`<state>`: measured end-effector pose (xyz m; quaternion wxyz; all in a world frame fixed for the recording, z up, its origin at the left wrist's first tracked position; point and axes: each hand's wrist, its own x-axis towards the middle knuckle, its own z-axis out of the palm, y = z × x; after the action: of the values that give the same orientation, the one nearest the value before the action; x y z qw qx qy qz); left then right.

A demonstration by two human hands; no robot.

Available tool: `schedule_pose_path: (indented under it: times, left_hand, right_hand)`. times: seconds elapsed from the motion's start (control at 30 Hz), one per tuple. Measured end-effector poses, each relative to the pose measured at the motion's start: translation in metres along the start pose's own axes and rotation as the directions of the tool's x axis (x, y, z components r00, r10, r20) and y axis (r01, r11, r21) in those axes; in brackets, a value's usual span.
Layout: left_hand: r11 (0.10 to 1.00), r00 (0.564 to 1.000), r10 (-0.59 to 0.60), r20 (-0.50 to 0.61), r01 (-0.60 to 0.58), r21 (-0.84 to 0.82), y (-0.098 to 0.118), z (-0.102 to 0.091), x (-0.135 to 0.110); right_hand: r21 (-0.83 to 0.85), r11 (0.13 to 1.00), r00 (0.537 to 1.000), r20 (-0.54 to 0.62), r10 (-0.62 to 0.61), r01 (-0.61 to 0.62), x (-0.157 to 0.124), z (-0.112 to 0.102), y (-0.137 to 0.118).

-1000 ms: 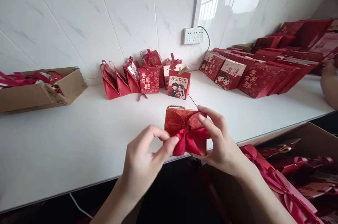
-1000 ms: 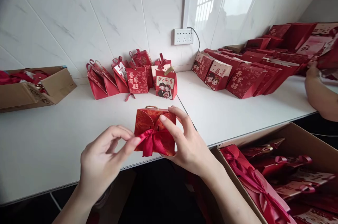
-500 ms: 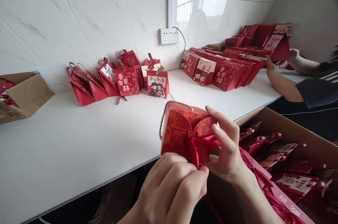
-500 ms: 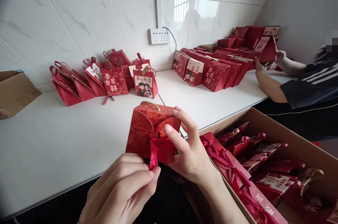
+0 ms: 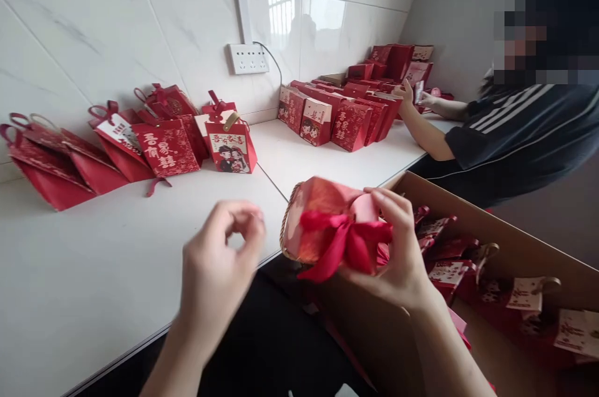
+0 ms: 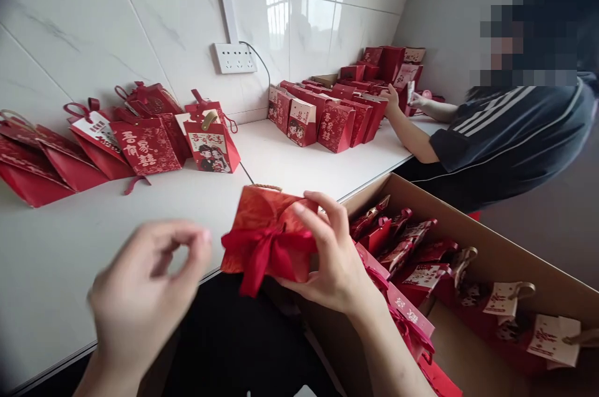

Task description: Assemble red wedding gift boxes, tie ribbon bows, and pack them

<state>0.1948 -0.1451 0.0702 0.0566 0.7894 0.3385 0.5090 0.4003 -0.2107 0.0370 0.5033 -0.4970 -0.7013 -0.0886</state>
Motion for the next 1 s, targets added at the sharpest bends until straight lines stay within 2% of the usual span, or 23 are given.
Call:
schedule_pose_path:
  times: [0.03, 0.07, 0.1, 0.13, 0.17, 0.2, 0.27, 0.33, 0.37, 0.43, 0.53, 0.6, 0.67, 0.73, 0.77, 0.8, 0.83, 0.87, 0.9, 0.97, 1.0]
  left_hand:
    - [0.986, 0.987, -0.159, 0.006, 0.158, 0.044, -0.012, 0.005, 0.007]
    - [0.957, 0.952, -0.286, 0.111, 0.279, 0.073, -0.023, 0.013, 0.014]
    - [0.932, 0.903, -0.363, 0.231, 0.349, 0.1, -0.031, 0.024, 0.019]
    - [0.919, 0.864, -0.393, 0.315, 0.374, 0.122, -0.037, 0.037, 0.022]
    - [0.927, 0.84, -0.374, 0.394, 0.357, 0.12, -0.039, 0.051, 0.022]
    - [0.952, 0.835, -0.295, 0.464, 0.299, 0.067, -0.038, 0.067, 0.019]
    - [0.985, 0.843, -0.06, 0.535, 0.138, -0.106, -0.028, 0.1, 0.007]
    - [0.968, 0.801, 0.142, 0.582, 0.011, -0.251, -0.017, 0.131, -0.011]
    - [0.956, 0.787, 0.218, 0.577, -0.054, -0.288, -0.013, 0.145, -0.021]
    - [0.937, 0.796, 0.296, 0.528, -0.135, -0.322, -0.011, 0.17, -0.042]
    - [0.929, 0.82, 0.309, 0.481, -0.151, -0.338, -0.019, 0.195, -0.071]
    - [0.931, 0.852, 0.295, 0.433, -0.154, -0.332, -0.025, 0.204, -0.086]
    - [0.933, 0.877, 0.282, 0.389, -0.156, -0.323, -0.028, 0.209, -0.095]
    - [0.934, 0.89, 0.277, 0.363, -0.16, -0.32, -0.028, 0.211, -0.099]
    - [0.934, 0.893, 0.276, 0.355, -0.161, -0.32, -0.028, 0.212, -0.1]
    - [0.934, 0.896, 0.274, 0.35, -0.161, -0.319, -0.028, 0.213, -0.1]
    - [0.935, 0.897, 0.272, 0.347, -0.16, -0.317, -0.027, 0.213, -0.101]
    - [0.936, 0.899, 0.269, 0.345, -0.159, -0.316, -0.027, 0.214, -0.101]
    - [0.937, 0.901, 0.265, 0.344, -0.156, -0.314, -0.027, 0.215, -0.101]
    - [0.939, 0.905, 0.257, 0.34, -0.15, -0.31, -0.026, 0.216, -0.102]
    - [0.939, 0.907, 0.253, 0.335, -0.148, -0.309, -0.026, 0.217, -0.103]
  right_hand:
    - [0.056, 0.992, 0.993, -0.023, 0.119, -0.118, -0.003, -0.007, 0.003]
    - [0.139, 0.957, 0.964, -0.043, 0.264, -0.255, -0.005, -0.014, 0.007]
    - [0.251, 0.886, 0.91, -0.047, 0.413, -0.389, -0.008, -0.022, 0.011]
    - [0.38, 0.777, 0.836, -0.021, 0.549, -0.501, -0.011, -0.03, 0.014]
    - [0.509, 0.638, 0.754, 0.033, 0.656, -0.578, -0.013, -0.037, 0.018]
    - [0.621, 0.482, 0.674, 0.104, 0.731, -0.619, -0.016, -0.043, 0.021]
    - [0.762, 0.167, 0.535, 0.263, 0.803, -0.625, -0.023, -0.054, 0.026]
    - [0.809, -0.086, 0.438, 0.4, 0.805, -0.581, -0.031, -0.062, 0.028]
    - [0.813, -0.179, 0.412, 0.454, 0.79, -0.554, -0.034, -0.065, 0.027]
    - [0.812, -0.306, 0.387, 0.523, 0.76, -0.497, -0.041, -0.071, 0.025]
    - [0.816, -0.389, 0.338, 0.543, 0.769, -0.428, -0.047, -0.076, 0.021]
    - [0.82, -0.384, 0.312, 0.531, 0.788, -0.424, -0.049, -0.079, 0.02]
    - [0.815, -0.336, 0.291, 0.503, 0.814, -0.472, -0.051, -0.081, 0.021]
    - [0.796, -0.2, 0.26, 0.406, 0.876, -0.572, -0.055, -0.085, 0.025]
    - [0.757, -0.058, 0.26, 0.294, 0.92, -0.651, -0.058, -0.088, 0.027]
    - [0.673, 0.113, 0.285, 0.15, 0.947, -0.731, -0.063, -0.093, 0.029]
    - [0.557, 0.275, 0.331, 0.001, 0.944, -0.784, -0.068, -0.099, 0.031]
    - [0.4, 0.416, 0.4, -0.127, 0.908, -0.817, -0.073, -0.106, 0.032]
    - [0.231, 0.515, 0.474, -0.212, 0.854, -0.825, -0.08, -0.115, 0.033]
    - [-0.125, 0.594, 0.605, -0.25, 0.756, -0.794, -0.094, -0.134, 0.031]
    - [-0.295, 0.585, 0.65, -0.232, 0.723, -0.756, -0.102, -0.144, 0.029]
